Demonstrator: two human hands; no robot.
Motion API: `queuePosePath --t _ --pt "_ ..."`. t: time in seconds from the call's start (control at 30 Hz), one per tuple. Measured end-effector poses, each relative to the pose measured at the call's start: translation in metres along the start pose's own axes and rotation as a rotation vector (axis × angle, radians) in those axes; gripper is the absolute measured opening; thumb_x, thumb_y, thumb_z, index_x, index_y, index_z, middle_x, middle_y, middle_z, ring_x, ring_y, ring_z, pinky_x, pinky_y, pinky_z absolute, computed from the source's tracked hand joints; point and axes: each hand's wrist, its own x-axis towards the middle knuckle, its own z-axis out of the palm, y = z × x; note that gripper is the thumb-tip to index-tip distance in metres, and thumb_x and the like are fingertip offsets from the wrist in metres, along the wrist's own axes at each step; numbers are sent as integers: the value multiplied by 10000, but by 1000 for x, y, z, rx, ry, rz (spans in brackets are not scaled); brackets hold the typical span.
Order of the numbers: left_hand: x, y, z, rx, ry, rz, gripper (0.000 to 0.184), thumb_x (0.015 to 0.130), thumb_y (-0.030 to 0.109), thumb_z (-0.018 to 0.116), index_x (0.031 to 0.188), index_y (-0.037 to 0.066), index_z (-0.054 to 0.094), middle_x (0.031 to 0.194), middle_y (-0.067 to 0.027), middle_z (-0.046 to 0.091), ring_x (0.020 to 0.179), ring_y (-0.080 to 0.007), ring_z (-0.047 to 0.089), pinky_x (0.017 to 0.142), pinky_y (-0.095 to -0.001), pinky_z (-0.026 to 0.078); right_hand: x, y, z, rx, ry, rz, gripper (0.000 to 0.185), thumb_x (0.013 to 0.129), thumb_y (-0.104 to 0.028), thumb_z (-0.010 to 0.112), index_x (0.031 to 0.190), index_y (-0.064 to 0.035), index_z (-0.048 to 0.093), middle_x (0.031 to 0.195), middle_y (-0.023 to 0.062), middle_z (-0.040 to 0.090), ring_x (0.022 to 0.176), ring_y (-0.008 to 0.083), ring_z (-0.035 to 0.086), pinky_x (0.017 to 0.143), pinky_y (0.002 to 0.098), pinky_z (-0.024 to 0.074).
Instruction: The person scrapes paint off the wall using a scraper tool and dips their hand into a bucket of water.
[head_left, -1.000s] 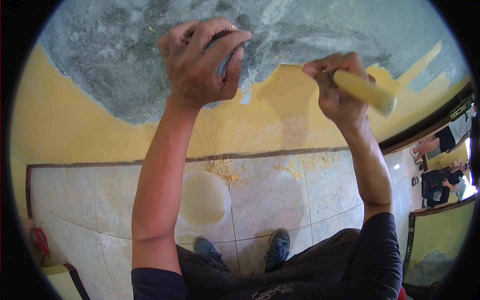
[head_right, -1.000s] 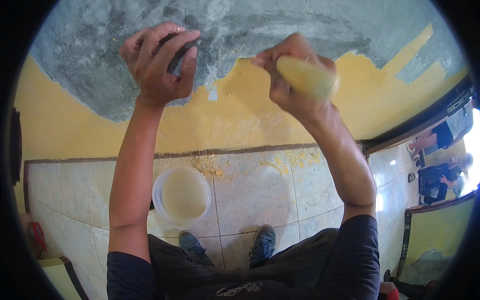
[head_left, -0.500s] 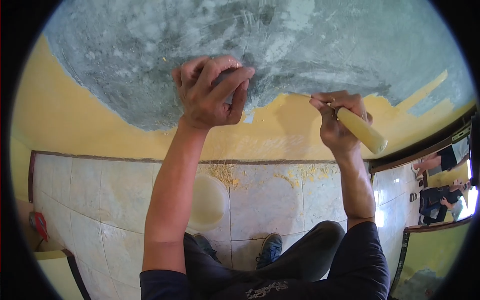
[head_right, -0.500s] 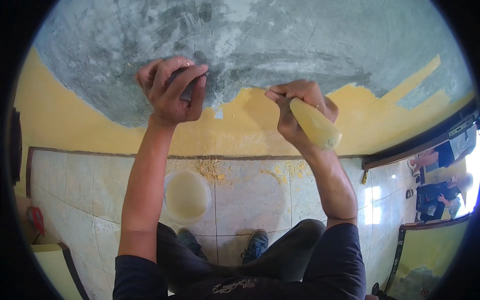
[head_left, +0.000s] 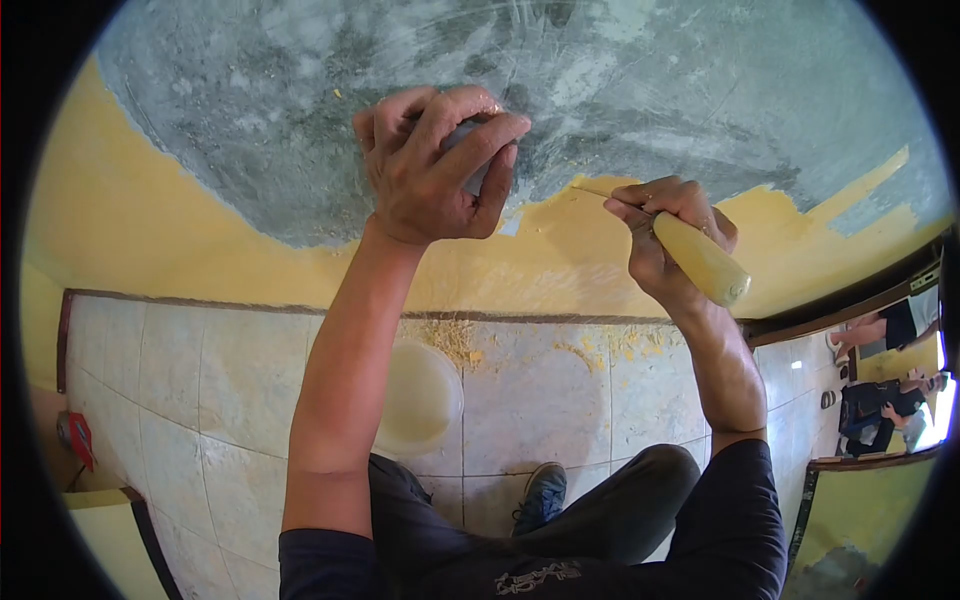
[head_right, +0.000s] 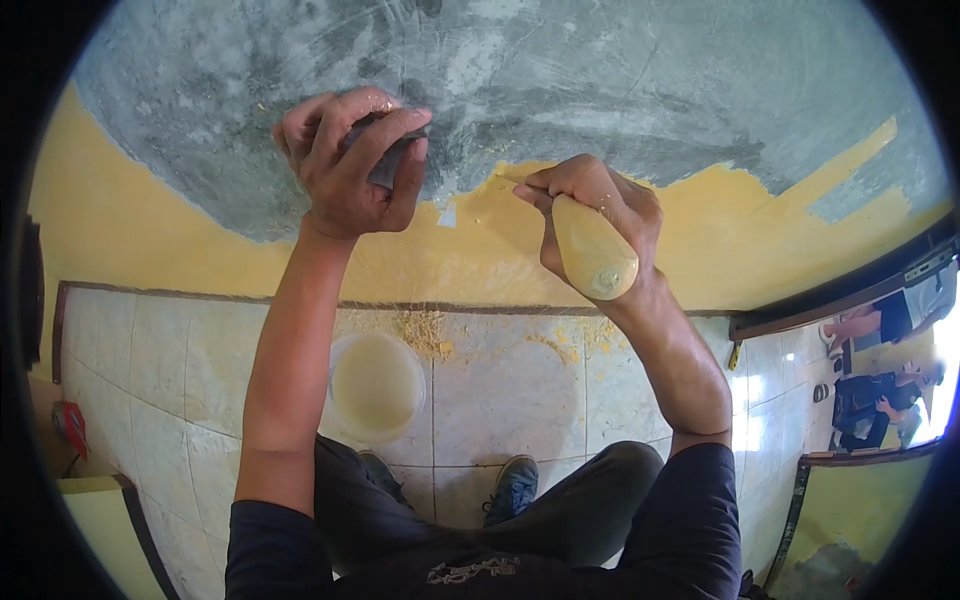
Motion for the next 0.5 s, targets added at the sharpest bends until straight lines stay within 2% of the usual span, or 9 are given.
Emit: queuePosePath --t 0.1,0.13,0.17,0.23,0.27,0.3,0.37,0.43,0.5 --pt "0 0 0 15 -19 -13 149 751 249 687 882 317 702 924 136 630 912 -140 501 815 -314 299 3 1 3 92 200 72 281 735 42 806 759 -58 545 700 34 640 537 142 617 476 246 474" --pt "-1 0 0 14 -14 -12 152 751 249 688 885 318 703 924 136 630 913 -140 502 818 -314 300 -2 1 -2 -10 -8 66 316 785 86 759 857 -46 481 819 125 725 681 163 711 552 247 539" --pt "-1 1 0 13 -5 -4 156 750 249 688 889 319 703 924 137 630 913 -140 502 821 -314 301 0 -1 -4 -12 -9 70 316 785 86 759 857 -46 481 819 125 725 681 163 711 552 247 539" --pt "-2 1 0 11 -1 -1 160 748 246 689 890 319 702 926 137 629 914 -140 503 822 -313 302 12 -7 -7 -70 67 -84 257 713 31 817 763 -41 576 732 34 667 540 151 615 478 248 480" --pt "-2 1 1 13 5 -4 164 745 243 689 891 318 702 928 137 629 914 -141 503 823 -313 303 12 -3 -4 46 213 -112 238 716 17 815 780 -46 595 730 45 664 558 154 629 486 259 491" --pt "-1 -2 2 11 11 1 164 745 243 689 891 318 702 928 137 629 914 -141 503 823 -313 303 11 -1 -3 41 218 -117 238 716 17 815 780 -46 595 730 45 664 558 154 629 486 259 491" --pt "-3 0 -1 7 -45 8 144 762 263 709 902 292 723 935 90 639 955 -178 464 870 -313 311 2 1 -2 -53 4 -66 256 700 52 815 777 -48 592 713 65 657 580 151 646 497 260 508" --pt "-2 0 -2 10 -46 14 142 764 265 709 903 290 723 932 90 639 953 -178 464 868 -314 312 -1 -3 2 51 -21 50 253 697 57 813 774 -46 595 716 69 649 598 152 661 499 261 521" --pt "-1 0 -1 12 -52 12 140 766 267 709 903 288 724 929 90 640 952 -177 464 867 -315 313 4 -2 0 97 137 16 245 722 23 812 760 -51 582 717 62 649 598 159 665 497 262 523"
